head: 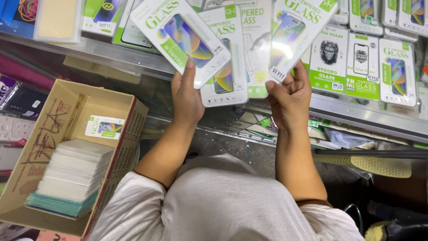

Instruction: Sorting and organizing phone screen protectors at a retail counter.

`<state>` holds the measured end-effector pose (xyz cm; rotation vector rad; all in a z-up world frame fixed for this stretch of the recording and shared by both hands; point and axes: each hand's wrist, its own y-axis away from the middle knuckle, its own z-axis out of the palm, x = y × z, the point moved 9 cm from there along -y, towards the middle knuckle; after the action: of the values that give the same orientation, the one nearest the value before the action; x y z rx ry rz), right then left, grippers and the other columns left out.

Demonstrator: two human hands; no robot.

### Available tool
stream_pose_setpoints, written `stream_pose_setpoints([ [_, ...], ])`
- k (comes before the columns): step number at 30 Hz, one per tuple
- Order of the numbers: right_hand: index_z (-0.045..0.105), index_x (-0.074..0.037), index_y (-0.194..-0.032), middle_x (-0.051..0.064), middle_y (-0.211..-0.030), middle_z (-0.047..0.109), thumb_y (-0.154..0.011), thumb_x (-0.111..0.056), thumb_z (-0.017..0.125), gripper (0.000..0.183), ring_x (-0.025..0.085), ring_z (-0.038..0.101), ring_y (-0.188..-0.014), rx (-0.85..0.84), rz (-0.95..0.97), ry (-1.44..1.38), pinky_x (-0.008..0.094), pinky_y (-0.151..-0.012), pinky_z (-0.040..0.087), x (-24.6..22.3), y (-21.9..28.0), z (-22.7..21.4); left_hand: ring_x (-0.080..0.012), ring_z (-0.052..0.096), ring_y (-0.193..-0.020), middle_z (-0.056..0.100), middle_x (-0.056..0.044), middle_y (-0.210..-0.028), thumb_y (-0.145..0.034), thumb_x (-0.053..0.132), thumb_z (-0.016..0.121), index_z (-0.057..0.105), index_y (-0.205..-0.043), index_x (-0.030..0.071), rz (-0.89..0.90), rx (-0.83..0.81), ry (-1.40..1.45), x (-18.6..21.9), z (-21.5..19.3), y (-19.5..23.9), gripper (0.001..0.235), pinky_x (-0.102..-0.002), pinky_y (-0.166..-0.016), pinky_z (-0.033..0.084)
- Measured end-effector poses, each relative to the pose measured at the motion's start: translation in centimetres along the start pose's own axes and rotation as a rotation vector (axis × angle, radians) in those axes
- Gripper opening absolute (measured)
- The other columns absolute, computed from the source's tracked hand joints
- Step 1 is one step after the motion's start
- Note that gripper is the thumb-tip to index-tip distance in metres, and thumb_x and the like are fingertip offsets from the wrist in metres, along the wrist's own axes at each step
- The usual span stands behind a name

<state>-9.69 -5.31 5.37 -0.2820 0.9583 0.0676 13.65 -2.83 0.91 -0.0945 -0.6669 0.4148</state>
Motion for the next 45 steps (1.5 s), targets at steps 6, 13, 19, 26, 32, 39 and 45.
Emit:
stream_pose_setpoints([
  [6,0.039,0.000,-0.156,0.019,-0.131,0.071,-0.096,0.018,0.065,0.068,0.022,0.071,-0.113,-0.018,-0.039,0.036,0.031,-0.089,0.058,-0.2,0.7,-1.1,-0.0216,0.064,-0.123,0.065,-0.017,-0.133,-0.114,0.026,0.051,0.052,-0.140,-0.008,-0.005,-0.019,-0.079,1.3,-0.7,0.0,0.044,-0.035,-0.107,0.052],
  [13,0.038,-0.001,-0.155,0.022,-0.127,0.072,-0.096,0.018,0.066,0.068,0.022,0.073,-0.108,0.024,-0.047,0.050,0.029,-0.082,0.059,-0.6,1.8,-1.1,-0.0202,0.064,-0.123,0.064,-0.016,-0.135,-0.112,0.022,0.053,0.051,-0.142,-0.007,0.001,-0.054,-0.062,1.7,0.3,0.5,0.042,-0.035,-0.109,0.051],
  [19,0.037,0.000,-0.155,0.023,-0.127,0.072,-0.097,0.019,0.065,0.068,0.024,0.073,-0.112,0.016,-0.068,0.050,0.032,-0.088,0.060,-0.8,2.8,-1.4,-0.0179,0.061,-0.127,0.059,-0.014,-0.141,-0.111,0.011,0.059,0.045,-0.147,-0.002,0.011,-0.169,-0.086,1.9,1.9,1.3,0.041,-0.035,-0.114,0.050],
  [26,0.031,0.003,-0.160,0.024,-0.127,0.070,-0.091,0.019,0.062,0.077,0.023,0.072,-0.116,-0.002,-0.022,0.150,0.032,-0.098,0.059,0.2,4.5,-1.8,-0.0203,0.063,-0.126,0.061,-0.015,-0.140,-0.109,0.008,0.059,0.044,-0.148,-0.004,-0.189,-0.204,-0.042,-1.8,2.9,2.6,0.044,-0.037,-0.111,0.052],
  [32,0.032,0.003,-0.159,0.019,-0.122,0.072,-0.091,0.015,0.060,0.074,0.016,0.072,-0.103,0.034,0.012,0.328,0.025,-0.081,0.059,-1.1,6.2,-2.5,-0.0201,0.061,-0.128,0.058,-0.015,-0.142,-0.107,0.005,0.058,0.039,-0.152,-0.002,-0.287,-0.251,-0.053,-3.7,5.5,4.0,0.049,-0.037,-0.111,0.052],
  [39,0.041,0.002,-0.158,0.010,-0.121,0.072,-0.097,0.006,0.064,0.065,0.004,0.059,-0.076,0.119,0.013,0.406,0.018,-0.058,0.045,-2.3,8.3,-5.2,-0.0208,0.059,-0.131,0.054,-0.016,-0.147,-0.109,0.005,0.055,0.033,-0.156,0.002,-0.338,-0.317,0.030,-6.0,8.5,5.0,0.052,-0.038,-0.113,0.052],
  [45,0.045,0.003,-0.154,0.013,-0.143,0.063,-0.105,-0.024,0.061,0.058,0.020,0.066,-0.127,0.128,-0.019,0.124,0.039,-0.105,0.055,-1.2,9.0,-7.2,-0.0248,0.059,-0.130,0.052,-0.018,-0.147,-0.109,0.007,0.055,0.030,-0.156,0.001,-0.193,-0.210,0.018,-7.2,8.2,5.5,0.053,-0.042,-0.112,0.052],
])
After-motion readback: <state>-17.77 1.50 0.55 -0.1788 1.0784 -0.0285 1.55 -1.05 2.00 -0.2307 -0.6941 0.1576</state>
